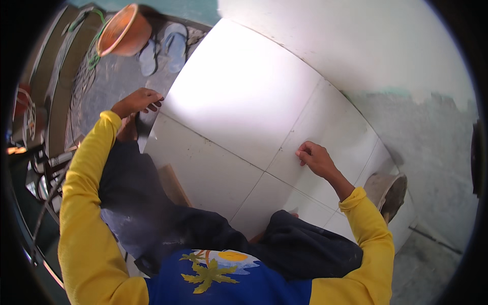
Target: The person is installing floor tiles in a room. They spread cement on the floor, place a white tile, and then apply cement to the back of a terracotta tile using a trowel.
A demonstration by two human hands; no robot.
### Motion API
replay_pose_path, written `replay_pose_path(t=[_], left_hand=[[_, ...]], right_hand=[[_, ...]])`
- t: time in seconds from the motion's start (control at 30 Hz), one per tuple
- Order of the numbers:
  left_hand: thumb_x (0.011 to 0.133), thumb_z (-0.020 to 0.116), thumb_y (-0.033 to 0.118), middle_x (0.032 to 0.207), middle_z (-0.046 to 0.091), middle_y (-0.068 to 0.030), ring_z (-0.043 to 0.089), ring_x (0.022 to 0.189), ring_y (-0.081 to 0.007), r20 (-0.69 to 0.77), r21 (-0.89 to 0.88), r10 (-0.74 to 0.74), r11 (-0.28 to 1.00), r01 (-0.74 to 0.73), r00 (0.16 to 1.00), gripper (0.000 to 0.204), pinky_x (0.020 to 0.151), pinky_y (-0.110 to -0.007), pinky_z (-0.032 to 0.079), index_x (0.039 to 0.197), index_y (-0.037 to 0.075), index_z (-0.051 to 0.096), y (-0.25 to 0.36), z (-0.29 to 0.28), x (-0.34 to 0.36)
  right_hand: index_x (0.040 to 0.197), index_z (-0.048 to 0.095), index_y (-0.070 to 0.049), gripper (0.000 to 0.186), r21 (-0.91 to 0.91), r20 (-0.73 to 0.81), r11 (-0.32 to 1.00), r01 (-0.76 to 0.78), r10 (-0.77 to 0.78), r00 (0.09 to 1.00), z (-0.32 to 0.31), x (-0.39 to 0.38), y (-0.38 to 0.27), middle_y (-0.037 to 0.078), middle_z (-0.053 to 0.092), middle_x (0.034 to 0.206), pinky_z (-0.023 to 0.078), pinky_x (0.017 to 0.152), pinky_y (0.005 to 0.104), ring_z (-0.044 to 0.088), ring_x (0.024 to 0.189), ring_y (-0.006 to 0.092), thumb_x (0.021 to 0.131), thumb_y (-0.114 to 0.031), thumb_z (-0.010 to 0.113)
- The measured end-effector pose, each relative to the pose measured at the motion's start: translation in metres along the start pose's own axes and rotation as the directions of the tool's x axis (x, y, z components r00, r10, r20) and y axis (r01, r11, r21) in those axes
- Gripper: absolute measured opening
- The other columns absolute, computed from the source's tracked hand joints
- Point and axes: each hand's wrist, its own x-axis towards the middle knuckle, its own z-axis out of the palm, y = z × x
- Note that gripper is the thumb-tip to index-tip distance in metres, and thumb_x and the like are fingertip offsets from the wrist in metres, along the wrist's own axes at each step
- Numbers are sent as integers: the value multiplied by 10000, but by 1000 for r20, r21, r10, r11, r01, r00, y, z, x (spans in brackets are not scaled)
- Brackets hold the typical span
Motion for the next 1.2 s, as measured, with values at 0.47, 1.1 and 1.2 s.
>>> replay_pose_path(t=[0.47,1.1,1.2], left_hand=[[1064,591,549,1062,741,-58,712,950,-205,-464,-446,-178,893,-55,868,540,863,-386,565,1211,44,715,80,43,69],[1022,669,533,1265,731,-213,712,1115,-282,-520,-514,-165,844,-153,838,705,1011,-376,534,1362,-85,658,105,59,72],[1029,667,509,1181,748,-202,722,1037,-263,-543,-531,-152,824,-197,826,663,946,-377,551,1296,-98,686,104,64,74]], right_hand=[[1171,609,9,283,561,-57,828,21,14,998,69,-17,7,96,697,934,604,678,302,753,768,175,1044,-237,671],[1061,648,50,222,632,-119,773,-58,170,978,74,8,-21,135,760,856,604,597,316,769,695,211,1037,-171,661],[1044,651,52,219,599,-143,800,-46,164,976,76,9,-23,138,759,854,608,593,316,767,692,215,1039,-166,657]])
